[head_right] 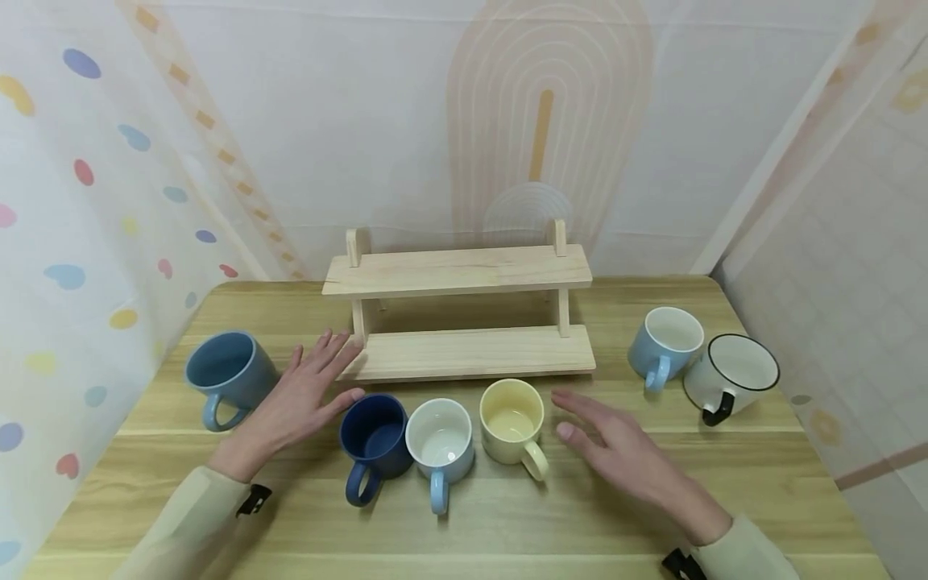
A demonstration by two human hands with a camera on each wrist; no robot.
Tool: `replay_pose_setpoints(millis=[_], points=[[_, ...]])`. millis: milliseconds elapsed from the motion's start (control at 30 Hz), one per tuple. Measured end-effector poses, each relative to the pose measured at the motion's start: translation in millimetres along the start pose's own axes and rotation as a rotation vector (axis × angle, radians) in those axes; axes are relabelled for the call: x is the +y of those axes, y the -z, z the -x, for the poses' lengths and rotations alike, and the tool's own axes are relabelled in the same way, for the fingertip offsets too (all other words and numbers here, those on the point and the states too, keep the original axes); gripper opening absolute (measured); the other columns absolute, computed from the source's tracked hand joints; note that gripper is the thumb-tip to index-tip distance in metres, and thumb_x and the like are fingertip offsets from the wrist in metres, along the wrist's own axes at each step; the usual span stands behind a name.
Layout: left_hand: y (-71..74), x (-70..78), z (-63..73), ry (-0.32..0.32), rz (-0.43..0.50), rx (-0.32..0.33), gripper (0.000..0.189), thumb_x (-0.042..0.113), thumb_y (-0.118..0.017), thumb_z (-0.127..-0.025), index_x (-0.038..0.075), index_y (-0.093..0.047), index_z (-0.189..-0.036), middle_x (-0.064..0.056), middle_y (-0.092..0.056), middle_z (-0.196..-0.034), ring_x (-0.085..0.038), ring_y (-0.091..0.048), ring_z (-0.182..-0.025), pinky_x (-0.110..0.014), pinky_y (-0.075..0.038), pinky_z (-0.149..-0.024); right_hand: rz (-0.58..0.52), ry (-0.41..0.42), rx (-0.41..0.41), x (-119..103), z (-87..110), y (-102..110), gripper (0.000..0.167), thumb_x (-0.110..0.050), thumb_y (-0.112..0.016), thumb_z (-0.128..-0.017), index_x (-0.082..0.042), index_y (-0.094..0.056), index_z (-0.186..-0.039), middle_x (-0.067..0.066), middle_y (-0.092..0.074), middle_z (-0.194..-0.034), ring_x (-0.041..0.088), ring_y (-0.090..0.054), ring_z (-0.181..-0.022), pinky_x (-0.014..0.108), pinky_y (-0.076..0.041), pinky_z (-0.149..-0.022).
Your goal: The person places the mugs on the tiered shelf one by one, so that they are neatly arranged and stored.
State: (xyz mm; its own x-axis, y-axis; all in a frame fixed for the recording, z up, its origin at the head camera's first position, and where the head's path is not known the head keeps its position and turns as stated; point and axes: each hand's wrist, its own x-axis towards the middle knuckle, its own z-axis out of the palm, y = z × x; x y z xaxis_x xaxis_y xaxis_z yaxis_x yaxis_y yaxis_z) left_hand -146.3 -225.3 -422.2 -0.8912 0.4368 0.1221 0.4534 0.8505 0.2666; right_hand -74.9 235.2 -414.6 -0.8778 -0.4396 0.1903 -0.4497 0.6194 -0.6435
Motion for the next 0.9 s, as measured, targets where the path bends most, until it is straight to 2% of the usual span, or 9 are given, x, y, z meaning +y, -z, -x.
replay_pose_setpoints(millis=[100, 200, 367, 600, 733, 900], points=[[-1.6, -3.6, 0.0, -0.008, 0.003, -0.008, 0.073, 0.052, -0.057, -0.104, 0.011, -0.038, -0.161, -0.019, -0.026, -0.168, -0.044, -0.016, -0.156, -0.074, -0.012, -0.118, -0.059, 0.009, -0.021, -1, 0.7, -5, 0.035, -0.016, -0.054, -0.108, -0.004, -0.064, -0.14, 0.009, -0.067, -0.138, 0.033, -0.062, -0.127, 0.053, -0.05, -0.104], [-3.2, -7.4, 0.2, -0.032, 0.015, -0.016, 0.07, 0.05, -0.057, -0.104, 0.009, -0.042, -0.159, -0.018, -0.029, -0.167, -0.043, -0.02, -0.155, -0.073, -0.016, -0.118, -0.122, -0.016, -0.038, -4, 1.0, -8, 0.03, -0.014, -0.055, -0.108, -0.004, -0.07, -0.132, 0.007, -0.072, -0.129, 0.026, -0.066, -0.121, 0.044, -0.054, -0.1], [-5.1, -12.2, 1.0, -0.081, 0.026, -0.025, 0.065, 0.046, -0.058, -0.105, 0.007, -0.046, -0.157, -0.016, -0.03, -0.168, -0.041, -0.024, -0.154, -0.072, -0.022, -0.117, -0.23, -0.07, -0.08, -3, 1.2, -12, 0.027, -0.015, -0.053, -0.109, -0.004, -0.074, -0.123, 0.004, -0.076, -0.119, 0.016, -0.068, -0.114, 0.034, -0.056, -0.097], [-5.8, -13.8, 3.1, -0.093, 0.031, -0.036, 0.065, 0.044, -0.057, -0.106, 0.005, -0.044, -0.157, -0.018, -0.028, -0.168, -0.039, -0.028, -0.153, -0.067, -0.027, -0.118, -0.368, -0.047, -0.175, 4, 0.7, -21, 0.024, -0.012, -0.053, -0.109, -0.009, -0.077, -0.111, -0.001, -0.076, -0.108, 0.004, -0.066, -0.1, 0.025, -0.054, -0.086], [-5.8, -13.3, 3.8, -0.084, 0.023, -0.051, 0.066, 0.043, -0.057, -0.106, 0.002, -0.044, -0.156, -0.018, -0.03, -0.167, -0.039, -0.03, -0.152, -0.064, -0.028, -0.119, -0.482, -0.003, -0.237, 7, -1.2, -27, 0.027, -0.007, -0.049, -0.11, -0.006, -0.076, -0.109, 0.002, -0.076, -0.105, 0.005, -0.066, -0.098, 0.022, -0.053, -0.088], [-5.6, -13.0, 3.1, -0.082, 0.022, -0.064, 0.066, 0.041, -0.057, -0.107, 0.0, -0.042, -0.156, -0.018, -0.03, -0.167, -0.039, -0.029, -0.153, -0.062, -0.027, -0.12, -0.58, 0.022, -0.283, 7, -4.0, -32, 0.028, -0.005, -0.047, -0.11, -0.001, -0.075, -0.112, 0.012, -0.077, -0.107, 0.011, -0.07, -0.105, 0.021, -0.052, -0.095]])
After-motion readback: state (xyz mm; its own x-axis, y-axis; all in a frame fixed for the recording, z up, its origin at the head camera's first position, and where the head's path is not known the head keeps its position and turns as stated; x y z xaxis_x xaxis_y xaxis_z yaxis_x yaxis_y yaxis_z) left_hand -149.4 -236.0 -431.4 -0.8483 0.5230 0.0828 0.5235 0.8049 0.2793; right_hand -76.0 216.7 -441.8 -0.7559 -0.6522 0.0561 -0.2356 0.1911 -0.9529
